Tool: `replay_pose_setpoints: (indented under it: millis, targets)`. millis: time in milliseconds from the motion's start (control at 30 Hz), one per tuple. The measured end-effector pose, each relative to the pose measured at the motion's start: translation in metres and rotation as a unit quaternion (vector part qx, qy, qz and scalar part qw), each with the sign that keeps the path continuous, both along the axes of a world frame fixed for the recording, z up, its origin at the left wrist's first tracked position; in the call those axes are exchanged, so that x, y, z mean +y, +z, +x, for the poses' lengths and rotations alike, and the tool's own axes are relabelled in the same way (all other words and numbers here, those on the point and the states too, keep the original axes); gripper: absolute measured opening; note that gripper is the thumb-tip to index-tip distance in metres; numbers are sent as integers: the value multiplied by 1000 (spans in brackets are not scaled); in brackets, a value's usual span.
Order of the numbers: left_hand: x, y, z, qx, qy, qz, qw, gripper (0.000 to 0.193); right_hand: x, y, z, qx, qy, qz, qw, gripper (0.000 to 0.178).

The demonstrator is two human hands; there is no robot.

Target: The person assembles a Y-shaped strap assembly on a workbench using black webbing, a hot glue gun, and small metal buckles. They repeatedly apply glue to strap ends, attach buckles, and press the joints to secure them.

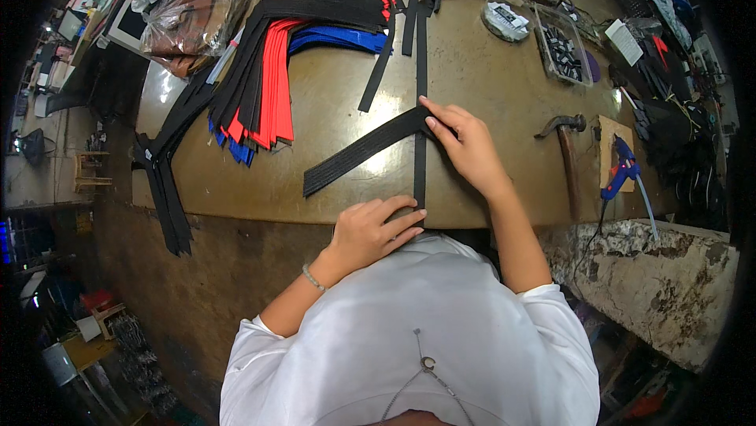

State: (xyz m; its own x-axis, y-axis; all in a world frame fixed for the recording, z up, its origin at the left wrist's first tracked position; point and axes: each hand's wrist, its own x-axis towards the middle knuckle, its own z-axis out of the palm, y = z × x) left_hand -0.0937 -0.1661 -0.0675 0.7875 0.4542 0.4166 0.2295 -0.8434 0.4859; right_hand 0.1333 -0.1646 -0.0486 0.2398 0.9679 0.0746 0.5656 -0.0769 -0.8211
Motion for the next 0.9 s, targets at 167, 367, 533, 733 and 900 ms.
replay_pose_setpoints:
  millis: [167, 367, 533, 733, 900]
  targets:
    - [0, -5, 0, -15, 7, 0, 1000, 23, -8, -12, -14, -95, -52, 58, 992, 31]
    - [-2, -1, 1, -25, 13, -10, 1000, 21, -15, -25, -16, -139, -58, 95, 984, 31]
    - [-1, -2, 2, -23, 10, -13, 1000, 20, -12, -21, -19, -186, -66, 93, 976, 28]
    - [-3, 19, 5, 31, 13, -86, 996, 18, -14, -21, -23, -270, -59, 100, 956, 25]
    - [31, 28, 27, -13, 76, -83, 994, 17, -19, -6, -24, -337, -36, 59, 939, 25]
